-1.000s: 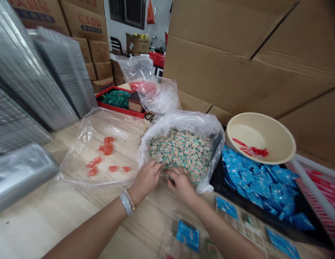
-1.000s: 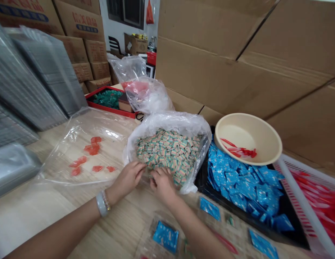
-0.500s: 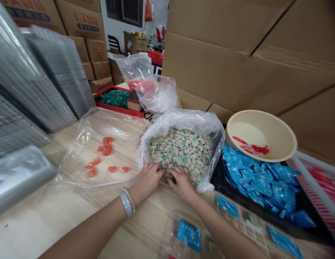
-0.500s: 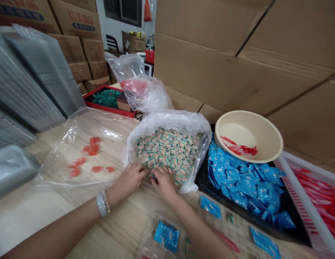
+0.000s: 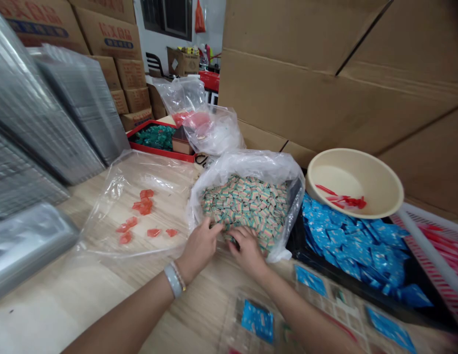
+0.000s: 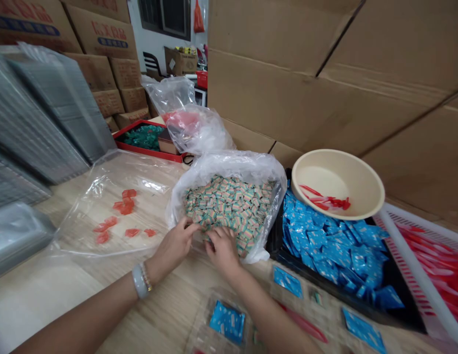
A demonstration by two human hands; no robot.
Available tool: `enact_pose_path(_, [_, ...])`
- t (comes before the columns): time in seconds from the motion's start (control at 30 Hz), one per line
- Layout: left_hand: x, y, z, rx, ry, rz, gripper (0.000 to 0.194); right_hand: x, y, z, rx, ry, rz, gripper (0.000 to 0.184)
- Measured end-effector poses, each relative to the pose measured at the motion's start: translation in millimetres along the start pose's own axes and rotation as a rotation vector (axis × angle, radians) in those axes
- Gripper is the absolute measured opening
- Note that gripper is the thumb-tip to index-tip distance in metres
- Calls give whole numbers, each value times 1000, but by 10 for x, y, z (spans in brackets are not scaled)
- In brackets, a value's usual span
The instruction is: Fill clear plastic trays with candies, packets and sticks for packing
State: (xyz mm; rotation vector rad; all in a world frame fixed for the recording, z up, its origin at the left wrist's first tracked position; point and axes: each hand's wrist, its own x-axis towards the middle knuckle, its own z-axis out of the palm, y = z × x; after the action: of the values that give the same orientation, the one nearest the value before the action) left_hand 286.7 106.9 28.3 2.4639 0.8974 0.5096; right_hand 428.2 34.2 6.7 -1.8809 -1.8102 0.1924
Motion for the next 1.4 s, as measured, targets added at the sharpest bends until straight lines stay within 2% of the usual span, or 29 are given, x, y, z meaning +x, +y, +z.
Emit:
enact_pose_path(0.07, [57, -13, -13, -128, 70, -31, 35, 15, 3, 7, 126, 56, 48, 16])
enact_pose_path(0.13, [128, -21, -28, -245, 116, -75, 32, 52, 14, 12, 369, 104, 170, 16])
enact_pose_path(0.27, [256, -8, -42, -361, 110, -138, 27, 179, 41, -33, 978, 137, 453, 20])
enact_pose_path(0.37, [301, 33, 9, -416, 99, -133, 18, 258, 52, -107, 1307, 138, 598, 21])
enact_pose_path(0.47, [335, 86, 111, -489, 100, -192, 18, 291, 56, -155, 1491, 135, 716, 24])
enact_pose_path(0.57, [392, 114, 209, -629, 26, -326, 18, 296, 63, -170, 1521, 138, 750, 25])
enact_pose_path(0.67, [435, 93, 238, -656, -55, -386, 14, 279, 89, -177, 1453, 175, 706, 24])
enact_pose_path(0.73, [427, 55, 206, -540, -33, -362, 11, 243, 122, -174, 1320, 211, 616, 23])
enact_pose_path(0.9, [301, -20, 62, -323, 55, -156, 21, 73, 163, -88, 696, 121, 294, 12])
enact_pose_path(1.0, [240, -22, 20, -297, 15, -88, 23, 11, 105, -24, 273, 62, 130, 13])
enact_pose_path(1.1, [233, -16, 22, -259, -68, -75, 22, 15, 31, 13, -2, -1, 89, 14])
enact_pose_path(1.27, [280, -4, 63, -214, -237, -89, 23, 41, 1, 32, -114, -51, 89, 13])
enact_pose_path(1.4, [288, 11, 108, -147, -245, -131, 23, 29, 34, 47, -113, -60, 83, 13])
